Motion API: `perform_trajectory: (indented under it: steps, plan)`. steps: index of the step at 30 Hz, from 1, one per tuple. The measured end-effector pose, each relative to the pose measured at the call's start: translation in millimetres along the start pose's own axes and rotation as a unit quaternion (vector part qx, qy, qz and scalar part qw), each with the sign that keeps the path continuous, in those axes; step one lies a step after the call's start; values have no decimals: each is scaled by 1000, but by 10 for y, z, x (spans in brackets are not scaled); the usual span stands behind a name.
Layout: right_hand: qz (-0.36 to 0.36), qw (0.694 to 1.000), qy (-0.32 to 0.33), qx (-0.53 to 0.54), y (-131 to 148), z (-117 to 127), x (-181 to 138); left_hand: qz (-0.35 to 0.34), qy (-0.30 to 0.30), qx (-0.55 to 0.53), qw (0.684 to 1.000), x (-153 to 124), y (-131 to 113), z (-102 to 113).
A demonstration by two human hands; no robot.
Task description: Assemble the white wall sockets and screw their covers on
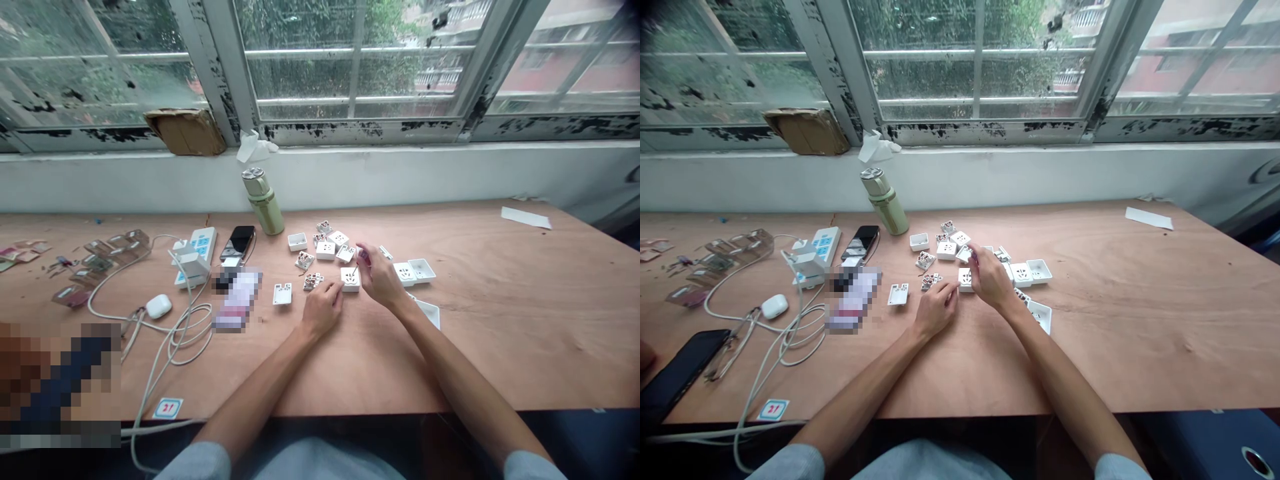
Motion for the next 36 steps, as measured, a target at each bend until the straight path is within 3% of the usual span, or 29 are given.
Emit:
perform_trajectory:
  steps: [15,27,36]
  plan:
    - [41,995,42,-85,33,-28,128,-3,10,12,1000,0,-10,2]
    - [-5,987,133,-91,44,38,222,5,11,0,1000,-2,-17,8]
    - [-33,978,159,-130,43,25,252,1,11,2,1000,10,-30,18]
Point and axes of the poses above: each hand's wrist, its own x-axis towards the middle knuckle, its own z-axis out of the back of the hand, y = z × x, the point moved 3 cm from there along x, towards the middle knuckle, and after that the axes turned 1 degree about x, right-handed, at the moved point
